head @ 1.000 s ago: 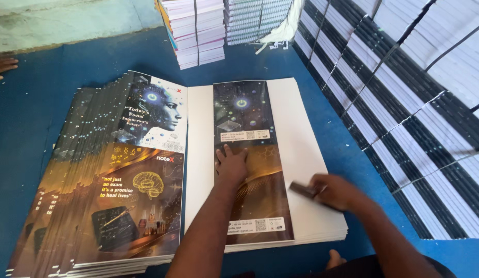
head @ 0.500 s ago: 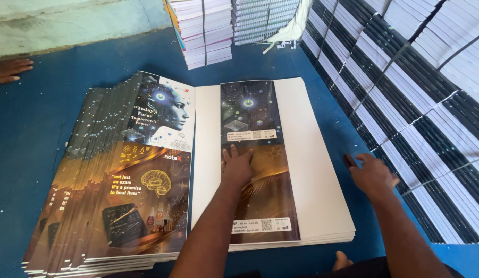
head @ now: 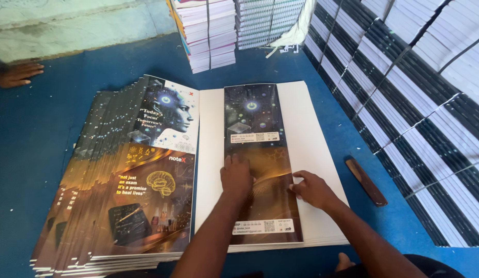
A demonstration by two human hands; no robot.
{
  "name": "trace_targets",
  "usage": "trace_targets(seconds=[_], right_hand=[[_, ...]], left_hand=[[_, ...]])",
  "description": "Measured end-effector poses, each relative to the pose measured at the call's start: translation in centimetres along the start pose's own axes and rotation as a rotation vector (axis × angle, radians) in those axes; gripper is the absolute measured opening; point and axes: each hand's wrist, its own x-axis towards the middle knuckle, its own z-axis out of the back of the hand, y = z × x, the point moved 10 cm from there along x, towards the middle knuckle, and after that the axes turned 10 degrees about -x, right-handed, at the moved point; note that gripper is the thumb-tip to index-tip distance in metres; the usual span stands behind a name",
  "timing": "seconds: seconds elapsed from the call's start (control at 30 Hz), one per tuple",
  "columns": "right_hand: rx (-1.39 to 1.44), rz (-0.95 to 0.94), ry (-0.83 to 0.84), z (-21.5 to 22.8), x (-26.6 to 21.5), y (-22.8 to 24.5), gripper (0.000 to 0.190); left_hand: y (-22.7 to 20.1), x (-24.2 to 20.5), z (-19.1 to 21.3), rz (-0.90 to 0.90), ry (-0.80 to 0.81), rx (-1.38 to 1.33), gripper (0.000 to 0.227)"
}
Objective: The person inserts a printed cover sheet into a stack of blank pages, folds it over the spine, and uses a wooden block to press and crease the fold. The person repeats this process for multiple book units.
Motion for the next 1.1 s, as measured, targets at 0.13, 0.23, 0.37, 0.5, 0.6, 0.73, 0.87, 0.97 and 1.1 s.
trace_targets(seconds=[0.13, 0.23, 0.37, 0.5, 0.6, 0.73, 0.87, 0.97, 1.1], right_hand=[[0.109, 0.002, 0.037, -0.4, 0.1, 0.1, 0.051], [0.312, -0.041, 0.14, -1.6, 0.4, -0.2, 0.042], [0.326, -0.017, 0.166, -1.8, 0.3, 0.5, 0.034], [0.396, 0.075, 0.166, -1.1, -0.5, 2.5, 0.031], [0.555, 0.221, 0.19, -0.1, -2.0, 5.1, 0.036], [0.751, 0.294, 0.308, 0.4, -4.0, 7.8, 0.046], [0.779, 0.326, 0.416, 0.1, -5.4, 9.5, 0.067], [0.719, 0.333, 0.458, -0.6, -5.7, 9.9, 0.074], [0.556, 0.272, 0.397, -0.9, -5.0, 8.3, 0.07]], left_hand=[[-0.3, -1.5, -0.4, 0.009, -0.033, -0.067, 0.025], [-1.1, -2.1, -0.2, 0.012, -0.076, -0.12, 0.018], [-3.6, -2.6, 0.3, 0.137, 0.019, -0.173, 0.04], [-6.1, -3.9, 1.9, 0.29, 0.189, -0.261, 0.069], [-7.6, -4.7, 3.7, 0.3, 0.203, -0.276, 0.084], [-8.4, -4.4, 5.9, 0.259, 0.113, -0.33, 0.095], [-8.0, -3.8, 6.5, 0.255, 0.101, -0.362, 0.074], [-8.2, -3.3, 7.6, 0.179, 0.052, -0.268, 0.046], [-9.3, -2.8, 8.3, -0.079, 0.081, 0.157, 0.025]])
